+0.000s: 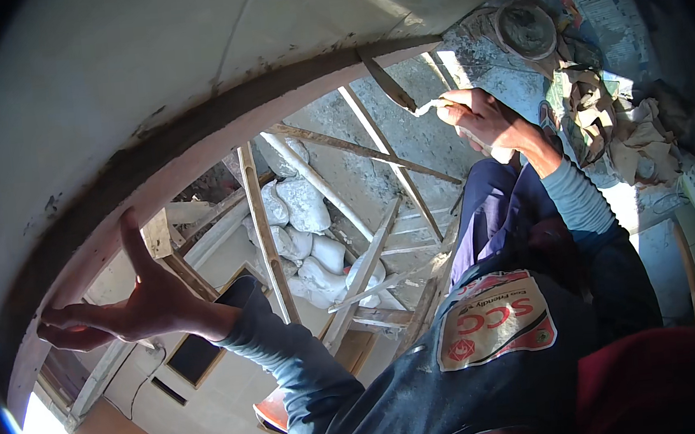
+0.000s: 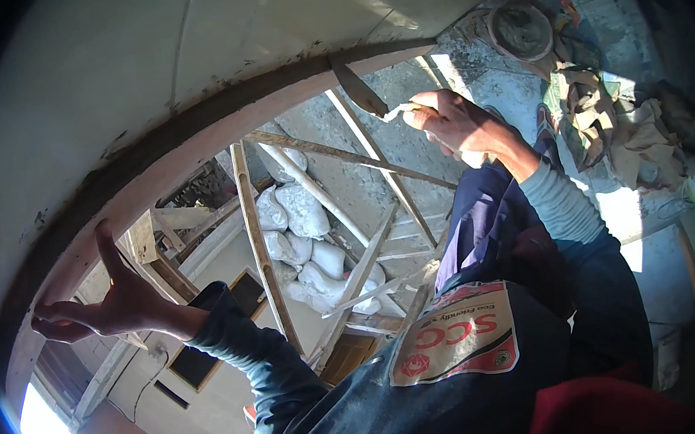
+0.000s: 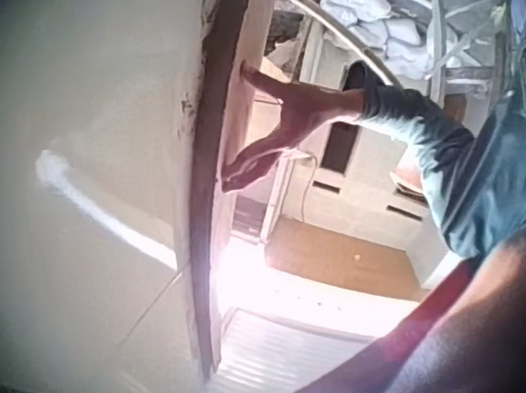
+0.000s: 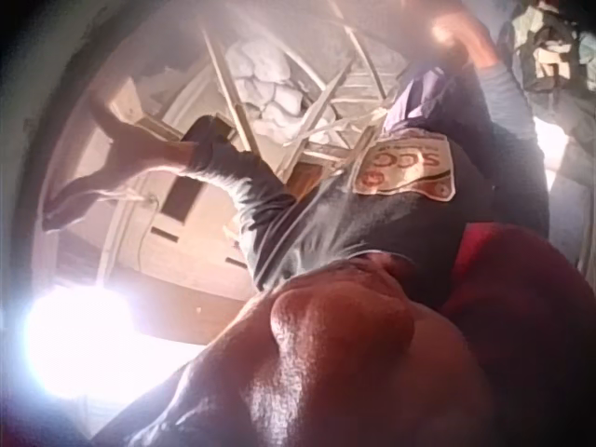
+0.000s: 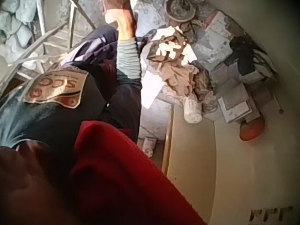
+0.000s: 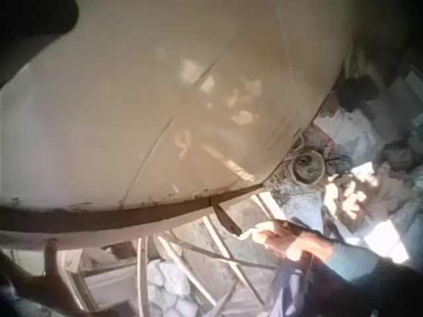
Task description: The person applies mortar to the edge of a wall using a trowel, smoothing the substance into the gap between the wall tiles and a wooden frame while picking up more mortar from a bucket.
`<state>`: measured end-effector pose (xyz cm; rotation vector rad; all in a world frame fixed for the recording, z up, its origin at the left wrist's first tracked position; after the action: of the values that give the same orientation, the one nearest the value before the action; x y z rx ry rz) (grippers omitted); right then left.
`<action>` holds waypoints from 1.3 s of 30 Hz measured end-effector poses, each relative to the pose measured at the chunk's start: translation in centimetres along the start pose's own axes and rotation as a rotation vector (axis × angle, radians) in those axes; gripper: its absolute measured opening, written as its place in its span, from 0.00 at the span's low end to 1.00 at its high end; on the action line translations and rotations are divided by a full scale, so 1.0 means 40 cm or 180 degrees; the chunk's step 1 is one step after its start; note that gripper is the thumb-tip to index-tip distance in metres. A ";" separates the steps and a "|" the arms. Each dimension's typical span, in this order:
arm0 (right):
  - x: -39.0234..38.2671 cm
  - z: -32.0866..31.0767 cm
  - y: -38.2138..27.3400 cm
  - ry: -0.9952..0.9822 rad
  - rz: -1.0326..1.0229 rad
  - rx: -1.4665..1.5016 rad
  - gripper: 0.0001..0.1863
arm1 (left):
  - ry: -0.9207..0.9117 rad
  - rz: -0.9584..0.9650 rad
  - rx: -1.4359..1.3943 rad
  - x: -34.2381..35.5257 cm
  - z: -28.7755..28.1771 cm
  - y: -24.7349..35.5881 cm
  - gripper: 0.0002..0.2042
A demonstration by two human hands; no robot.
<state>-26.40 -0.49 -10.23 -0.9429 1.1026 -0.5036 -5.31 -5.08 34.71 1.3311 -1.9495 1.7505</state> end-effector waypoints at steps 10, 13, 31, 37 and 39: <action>-0.173 0.056 -0.283 -0.0290 -0.0061 0.0544 0.17 | 0.0230 -0.0250 -0.0854 -0.043 0.029 -0.029 0.60; -0.222 0.070 -0.362 -0.0362 -0.0259 0.0549 0.16 | 0.0171 -0.0365 -0.1005 -0.039 0.041 -0.022 0.61; -0.310 0.019 -0.307 -0.0462 -0.0750 0.1381 0.21 | 0.0200 -0.0726 -0.0916 -0.060 0.060 -0.004 0.55; -0.243 0.037 -0.504 -0.0124 -0.2155 0.0475 0.30 | 0.0089 -0.0948 -0.0846 -0.060 0.057 -0.019 0.57; -0.238 0.046 -0.602 0.0120 -0.2644 -0.0073 0.27 | -0.0059 -0.0918 -0.0894 -0.060 0.064 -0.018 0.57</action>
<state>-26.19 -5.44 15.26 -1.4074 0.7089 -1.1846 -2.38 -6.12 32.88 1.4425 -1.8211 1.2855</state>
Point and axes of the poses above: each hand's wrist, its own x-axis towards the middle knuckle, its own z-axis out of the palm, y = z × x, the point moved 7 cm from there along x, towards the middle knuckle, and after that the axes turned 9 degrees about y, right-handed, at the moved point
